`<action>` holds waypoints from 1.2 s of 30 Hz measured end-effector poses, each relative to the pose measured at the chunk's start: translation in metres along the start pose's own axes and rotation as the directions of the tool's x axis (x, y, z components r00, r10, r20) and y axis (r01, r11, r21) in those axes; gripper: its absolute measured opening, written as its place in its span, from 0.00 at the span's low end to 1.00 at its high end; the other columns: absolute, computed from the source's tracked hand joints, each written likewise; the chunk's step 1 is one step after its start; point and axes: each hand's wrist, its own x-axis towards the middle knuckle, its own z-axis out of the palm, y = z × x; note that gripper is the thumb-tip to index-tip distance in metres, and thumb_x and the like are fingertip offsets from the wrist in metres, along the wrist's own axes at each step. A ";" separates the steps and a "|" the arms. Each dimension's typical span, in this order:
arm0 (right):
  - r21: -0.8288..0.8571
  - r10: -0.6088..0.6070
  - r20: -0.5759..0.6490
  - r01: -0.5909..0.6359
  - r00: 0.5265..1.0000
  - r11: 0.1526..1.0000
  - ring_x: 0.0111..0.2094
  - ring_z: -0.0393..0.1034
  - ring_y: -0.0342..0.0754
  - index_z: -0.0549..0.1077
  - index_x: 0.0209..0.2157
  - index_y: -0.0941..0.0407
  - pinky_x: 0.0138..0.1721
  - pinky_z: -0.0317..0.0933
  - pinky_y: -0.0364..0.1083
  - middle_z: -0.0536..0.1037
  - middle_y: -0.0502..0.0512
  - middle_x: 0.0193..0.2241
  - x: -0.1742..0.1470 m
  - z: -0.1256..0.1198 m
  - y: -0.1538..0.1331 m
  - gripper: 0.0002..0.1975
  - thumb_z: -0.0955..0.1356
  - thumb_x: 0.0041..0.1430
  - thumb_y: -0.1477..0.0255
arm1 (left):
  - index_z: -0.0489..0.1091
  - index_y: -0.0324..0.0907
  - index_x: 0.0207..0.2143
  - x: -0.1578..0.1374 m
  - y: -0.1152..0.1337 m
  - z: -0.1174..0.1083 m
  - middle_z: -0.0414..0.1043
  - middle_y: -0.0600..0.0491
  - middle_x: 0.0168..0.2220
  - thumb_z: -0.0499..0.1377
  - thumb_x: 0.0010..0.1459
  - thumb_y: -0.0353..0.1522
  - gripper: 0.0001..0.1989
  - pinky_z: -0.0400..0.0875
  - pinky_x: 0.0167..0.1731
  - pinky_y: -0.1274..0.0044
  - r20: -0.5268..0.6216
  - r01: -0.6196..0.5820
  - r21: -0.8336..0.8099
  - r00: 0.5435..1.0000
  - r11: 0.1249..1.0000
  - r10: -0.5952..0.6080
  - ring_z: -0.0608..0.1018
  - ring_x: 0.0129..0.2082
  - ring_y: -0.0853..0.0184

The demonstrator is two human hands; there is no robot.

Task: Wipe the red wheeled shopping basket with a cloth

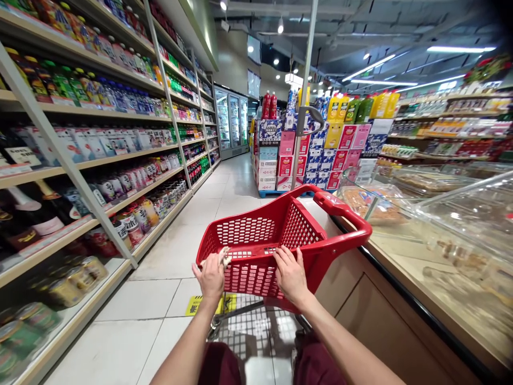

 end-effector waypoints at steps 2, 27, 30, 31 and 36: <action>-0.019 0.012 -0.004 -0.012 1.000 1.000 0.52 0.58 0.53 0.70 0.45 0.58 0.58 0.33 0.58 0.72 0.58 0.46 0.000 0.002 -0.002 0.18 0.60 0.52 0.78 | 0.65 0.47 0.46 -0.002 0.013 0.002 0.69 0.51 0.47 0.46 0.55 0.28 0.17 0.38 0.56 0.53 0.038 -0.109 -0.026 0.993 0.994 0.110 0.68 0.49 0.64; 0.017 0.020 -0.014 -0.020 1.000 1.000 0.52 0.58 0.52 0.69 0.46 0.59 0.58 0.37 0.56 0.72 0.58 0.46 0.000 -0.001 -0.001 0.20 0.59 0.52 0.79 | 0.66 0.45 0.44 0.004 0.001 -0.010 0.71 0.50 0.43 0.45 0.55 0.28 0.16 0.42 0.55 0.53 0.080 -0.025 -0.048 0.996 0.999 0.028 0.70 0.44 0.62; 0.035 0.024 -0.045 -0.023 0.999 0.999 0.51 0.60 0.52 0.67 0.49 0.58 0.57 0.41 0.57 0.72 0.58 0.46 0.003 -0.001 -0.007 0.21 0.58 0.53 0.78 | 0.65 0.48 0.43 0.002 0.050 -0.007 0.71 0.52 0.42 0.45 0.55 0.29 0.16 0.42 0.56 0.56 0.156 -0.181 -0.161 0.966 0.970 0.206 0.71 0.44 0.64; 0.043 0.000 -0.049 0.003 0.999 0.999 0.51 0.60 0.51 0.66 0.50 0.58 0.56 0.41 0.57 0.71 0.57 0.47 0.005 0.000 -0.010 0.22 0.58 0.53 0.79 | 0.65 0.48 0.44 0.002 0.062 -0.007 0.71 0.52 0.42 0.45 0.56 0.30 0.16 0.40 0.56 0.55 0.175 -0.185 -0.188 0.960 0.965 0.218 0.71 0.44 0.65; 0.062 -0.174 -0.005 0.174 0.985 0.983 0.52 0.59 0.49 0.64 0.51 0.55 0.54 0.48 0.53 0.68 0.56 0.51 0.018 0.023 -0.039 0.19 0.58 0.57 0.74 | 0.52 0.40 0.56 0.009 0.049 -0.009 0.53 0.45 0.59 0.48 0.51 0.31 0.27 0.39 0.56 0.55 0.347 -0.183 -0.203 0.905 0.962 0.246 0.54 0.59 0.59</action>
